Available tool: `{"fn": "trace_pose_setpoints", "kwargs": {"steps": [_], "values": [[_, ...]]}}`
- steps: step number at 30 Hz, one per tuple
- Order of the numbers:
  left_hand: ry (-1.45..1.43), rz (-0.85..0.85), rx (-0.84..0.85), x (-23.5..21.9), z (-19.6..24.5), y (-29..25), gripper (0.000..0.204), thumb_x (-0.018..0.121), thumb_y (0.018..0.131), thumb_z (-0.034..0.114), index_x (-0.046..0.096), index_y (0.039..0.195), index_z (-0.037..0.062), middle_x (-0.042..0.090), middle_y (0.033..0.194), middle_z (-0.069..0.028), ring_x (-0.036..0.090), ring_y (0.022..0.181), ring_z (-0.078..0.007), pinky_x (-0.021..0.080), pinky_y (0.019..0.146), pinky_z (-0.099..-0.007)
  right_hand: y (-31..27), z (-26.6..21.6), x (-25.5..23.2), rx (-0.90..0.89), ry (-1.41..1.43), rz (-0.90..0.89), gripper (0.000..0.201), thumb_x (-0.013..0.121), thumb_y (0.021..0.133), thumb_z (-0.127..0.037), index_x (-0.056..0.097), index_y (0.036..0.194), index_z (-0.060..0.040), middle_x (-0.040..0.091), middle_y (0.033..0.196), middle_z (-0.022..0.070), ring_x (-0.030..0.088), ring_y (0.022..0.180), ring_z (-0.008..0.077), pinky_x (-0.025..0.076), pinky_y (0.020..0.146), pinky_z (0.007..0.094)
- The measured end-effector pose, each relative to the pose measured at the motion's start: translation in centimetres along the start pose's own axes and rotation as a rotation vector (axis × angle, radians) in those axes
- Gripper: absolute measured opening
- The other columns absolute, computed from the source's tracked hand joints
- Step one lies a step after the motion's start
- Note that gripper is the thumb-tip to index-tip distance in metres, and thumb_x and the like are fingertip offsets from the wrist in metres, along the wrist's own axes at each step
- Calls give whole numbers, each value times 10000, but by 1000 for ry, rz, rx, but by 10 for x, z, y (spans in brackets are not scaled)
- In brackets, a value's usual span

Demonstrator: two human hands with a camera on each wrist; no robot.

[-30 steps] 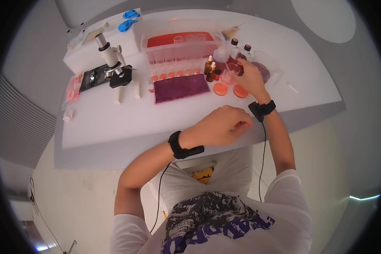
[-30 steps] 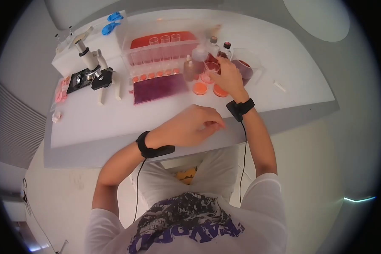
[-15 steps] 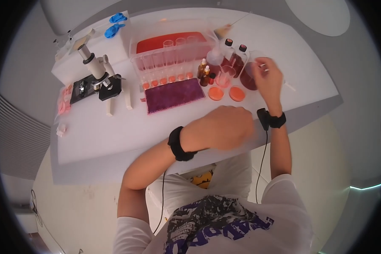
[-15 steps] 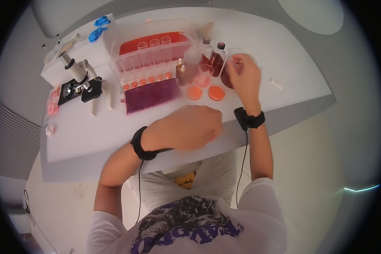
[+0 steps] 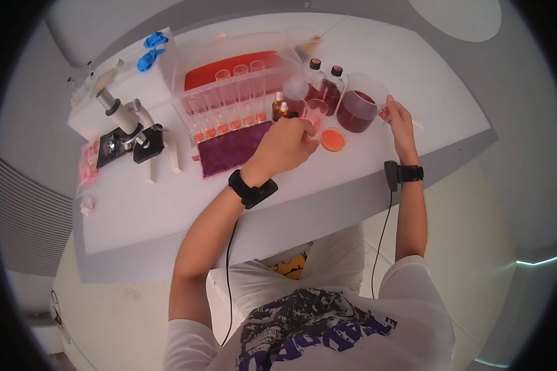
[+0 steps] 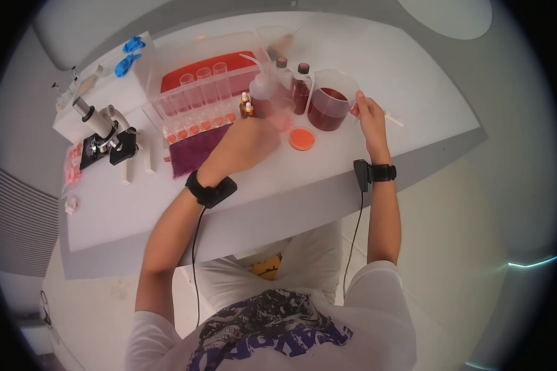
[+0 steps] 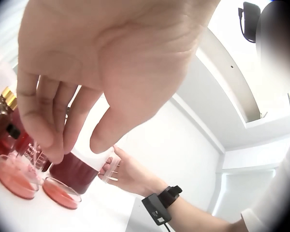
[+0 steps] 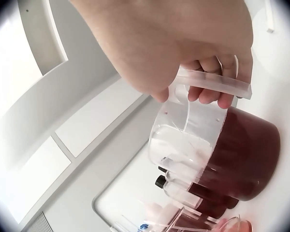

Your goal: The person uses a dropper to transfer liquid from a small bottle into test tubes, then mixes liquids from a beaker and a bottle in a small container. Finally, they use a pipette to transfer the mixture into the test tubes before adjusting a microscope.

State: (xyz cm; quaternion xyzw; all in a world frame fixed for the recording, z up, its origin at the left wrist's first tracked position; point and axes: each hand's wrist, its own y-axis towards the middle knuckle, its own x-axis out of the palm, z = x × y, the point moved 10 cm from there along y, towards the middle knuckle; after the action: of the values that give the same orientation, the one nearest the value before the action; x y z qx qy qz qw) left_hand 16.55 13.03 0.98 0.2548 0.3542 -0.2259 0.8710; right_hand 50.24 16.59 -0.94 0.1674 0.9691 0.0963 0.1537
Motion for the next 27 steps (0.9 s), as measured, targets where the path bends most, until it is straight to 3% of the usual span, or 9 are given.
{"fn": "trace_pose_setpoints", "kwargs": {"steps": [4,6,10,12,16,19,21,25,27], "values": [[45,240,18,-18,15,11,303,879,847,112,775,1104,-12,744,1071,-201,726,1030,-402,588,936,-493,-1,-1,2,-1,42,-3,522,639,1122,-562,691,928,-80,667,898,5,605,903,115,463,864,280],[311,396,261,-22,45,27,363,905,797,87,756,1108,-24,712,1124,-188,696,1088,-396,541,1047,-469,-1,-2,1,9,43,-9,518,646,1121,-556,701,942,-72,670,903,5,606,902,114,466,864,281],[466,276,375,-4,50,68,337,886,780,78,740,1062,-35,734,1072,-179,695,1085,-375,492,1108,-446,-5,-7,2,23,76,-26,512,662,1116,-540,729,982,-50,676,910,4,609,897,109,472,856,281],[705,123,291,22,33,85,268,835,794,67,738,1022,-38,754,1021,-179,686,1100,-353,470,1108,-428,-7,-10,2,19,99,-30,511,667,1114,-535,732,982,-46,678,908,3,610,896,107,476,857,280],[795,156,342,32,24,92,223,785,821,63,743,1015,-39,766,990,-189,684,1104,-341,462,1091,-423,-3,-5,2,12,106,-44,510,662,1116,-521,731,958,-42,674,895,3,608,880,109,488,860,279],[699,76,233,25,24,92,186,757,834,54,751,994,-40,767,1004,-207,681,1091,-380,465,1086,-447,0,2,3,22,149,-58,503,655,1119,-510,699,902,-58,655,875,-1,599,862,108,492,857,285],[680,246,268,3,41,85,354,878,717,112,753,1032,7,766,960,-165,611,1091,-403,514,1009,-455,-2,-3,4,20,197,-49,499,652,1120,-506,677,879,-71,640,864,-5,595,858,107,488,847,290],[572,256,286,-37,73,51,288,869,734,106,769,992,27,770,957,-151,580,1041,-390,507,985,-456,1,1,8,44,278,-32,495,649,1122,-497,627,829,-100,592,824,-12,576,835,106,472,813,300],[512,116,164,-45,57,32,266,863,740,97,789,989,46,781,990,-146,546,1022,-379,504,973,-463,7,8,11,50,312,-9,477,657,1123,-471,626,824,-101,573,813,-22,557,821,98,465,803,298]]}}
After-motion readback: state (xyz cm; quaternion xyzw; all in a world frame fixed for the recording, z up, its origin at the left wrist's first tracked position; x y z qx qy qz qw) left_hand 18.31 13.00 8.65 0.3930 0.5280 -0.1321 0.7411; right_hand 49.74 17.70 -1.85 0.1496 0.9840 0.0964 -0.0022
